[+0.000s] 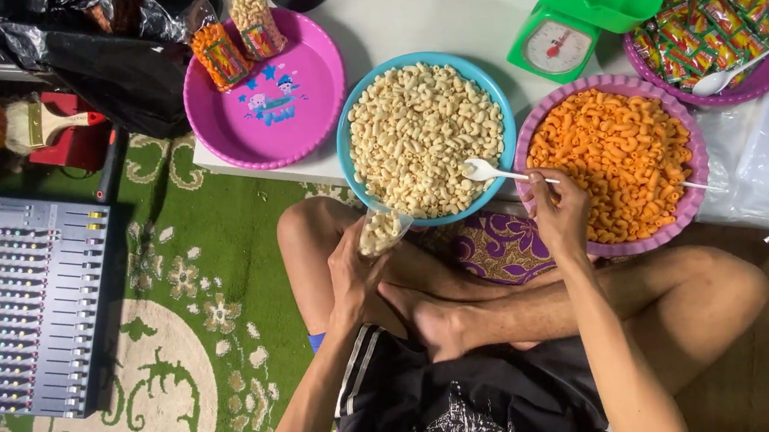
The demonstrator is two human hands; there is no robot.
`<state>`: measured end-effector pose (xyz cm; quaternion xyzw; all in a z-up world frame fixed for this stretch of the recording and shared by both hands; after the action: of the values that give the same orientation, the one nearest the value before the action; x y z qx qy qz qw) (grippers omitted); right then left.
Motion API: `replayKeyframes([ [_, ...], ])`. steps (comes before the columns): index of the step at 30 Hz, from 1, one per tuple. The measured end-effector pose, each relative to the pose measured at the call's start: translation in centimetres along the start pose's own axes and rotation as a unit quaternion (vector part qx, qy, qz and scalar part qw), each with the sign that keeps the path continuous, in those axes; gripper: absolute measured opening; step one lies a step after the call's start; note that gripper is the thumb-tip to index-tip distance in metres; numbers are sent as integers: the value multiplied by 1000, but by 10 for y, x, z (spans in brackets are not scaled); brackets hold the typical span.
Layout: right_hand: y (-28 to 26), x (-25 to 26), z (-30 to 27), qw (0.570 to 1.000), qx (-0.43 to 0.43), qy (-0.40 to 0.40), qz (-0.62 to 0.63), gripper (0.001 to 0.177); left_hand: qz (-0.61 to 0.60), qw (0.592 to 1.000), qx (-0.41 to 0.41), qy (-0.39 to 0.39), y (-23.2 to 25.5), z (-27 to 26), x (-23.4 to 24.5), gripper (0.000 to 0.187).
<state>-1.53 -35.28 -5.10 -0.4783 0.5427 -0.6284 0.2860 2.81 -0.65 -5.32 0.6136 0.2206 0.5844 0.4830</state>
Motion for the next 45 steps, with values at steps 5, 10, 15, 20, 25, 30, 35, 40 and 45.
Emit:
replayKeyframes([
  [5, -11, 7, -5, 1000, 7, 15, 16, 15, -30, 1000, -5, 6, 1, 1, 0, 64],
  [10, -20, 16, -12, 999, -6, 6, 35, 17, -43, 999, 7, 4, 16, 5, 2, 65],
  [15, -28, 24, -15, 999, 16, -4, 30, 17, -54, 998, 15, 6, 27, 7, 1, 64],
  [20, -38, 22, -25, 999, 9, -8, 39, 16, -68, 997, 20, 16, 25, 6, -4, 71],
  [25, -71, 26, -39, 997, 45, -30, 47, 16, -75, 996, 46, -6, 44, 9, 1, 72],
  [30, -99, 25, -48, 995, 69, -47, 53, 18, -86, 993, 66, -48, 51, 9, -2, 78],
  [35, -128, 9, -66, 989, 115, -88, 31, 17, -99, 987, 73, -100, 81, 9, -1, 76],
  [40, -176, -13, -88, 945, 276, -126, -118, 17, -130, 985, 51, -99, 94, 6, -1, 73],
  [45, -194, -7, -98, 917, 354, -68, -173, 16, -141, 986, 33, -87, 92, 3, 5, 74],
])
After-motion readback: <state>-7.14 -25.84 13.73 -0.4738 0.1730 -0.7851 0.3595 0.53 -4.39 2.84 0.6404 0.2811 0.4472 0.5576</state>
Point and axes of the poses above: each hand's wrist, its own z-axis towards the middle knuckle, its own x-axis out of the back of the hand, y = z × x, the point moved 5 cm from there along z, towards the middle knuckle, and after that the axes turned 7 degrees about -y, right-handed, at the moved point
